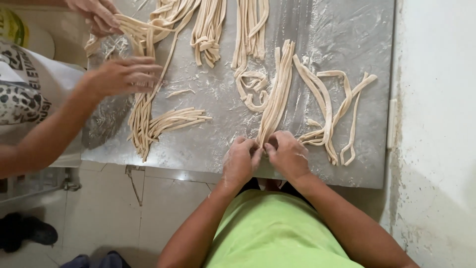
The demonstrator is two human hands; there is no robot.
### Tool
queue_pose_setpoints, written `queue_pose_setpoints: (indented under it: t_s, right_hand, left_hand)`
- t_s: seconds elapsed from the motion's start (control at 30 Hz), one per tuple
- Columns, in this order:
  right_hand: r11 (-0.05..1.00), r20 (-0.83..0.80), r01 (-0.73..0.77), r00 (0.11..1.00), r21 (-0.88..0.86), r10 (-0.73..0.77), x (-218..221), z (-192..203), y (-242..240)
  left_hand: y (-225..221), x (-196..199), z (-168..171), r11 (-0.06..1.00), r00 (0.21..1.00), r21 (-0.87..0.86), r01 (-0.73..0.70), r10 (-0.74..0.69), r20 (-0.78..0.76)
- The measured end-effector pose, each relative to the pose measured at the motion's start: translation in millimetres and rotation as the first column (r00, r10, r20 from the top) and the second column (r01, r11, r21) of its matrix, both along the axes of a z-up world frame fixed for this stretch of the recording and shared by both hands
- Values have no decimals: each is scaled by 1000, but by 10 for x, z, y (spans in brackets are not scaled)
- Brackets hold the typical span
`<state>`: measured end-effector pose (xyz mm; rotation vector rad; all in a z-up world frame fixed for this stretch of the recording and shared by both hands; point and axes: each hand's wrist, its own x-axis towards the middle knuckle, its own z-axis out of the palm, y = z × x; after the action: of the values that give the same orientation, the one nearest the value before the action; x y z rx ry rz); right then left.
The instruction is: Braiding long strands of dough on a stainless steel table in a bakery production area.
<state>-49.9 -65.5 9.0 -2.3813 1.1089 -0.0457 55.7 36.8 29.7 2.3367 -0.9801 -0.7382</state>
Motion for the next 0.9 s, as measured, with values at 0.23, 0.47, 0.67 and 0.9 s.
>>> queue_pose_setpoints:
  t_s: [0.23,0.47,0.67,0.9]
  right_hand:
    - [1000,11,15,1000,5,-15,41,-50,44]
    - [869,311,65,918,491,-245,-118,629,-102]
    - [724,306,76,872,686,-381,-181,807,-166]
    - [703,350,47,843,709,-409,-305,873,-195]
  left_hand:
    - [48,69,364,973,871,-78,-216,156,-467]
    - [-79,-66,99,874,410,-108,-474,110,-906]
    - [-195,-152,137,894,562,-130,-428,151,-813]
    - [-319,-183,223,940,766,-196,-279,94,-636]
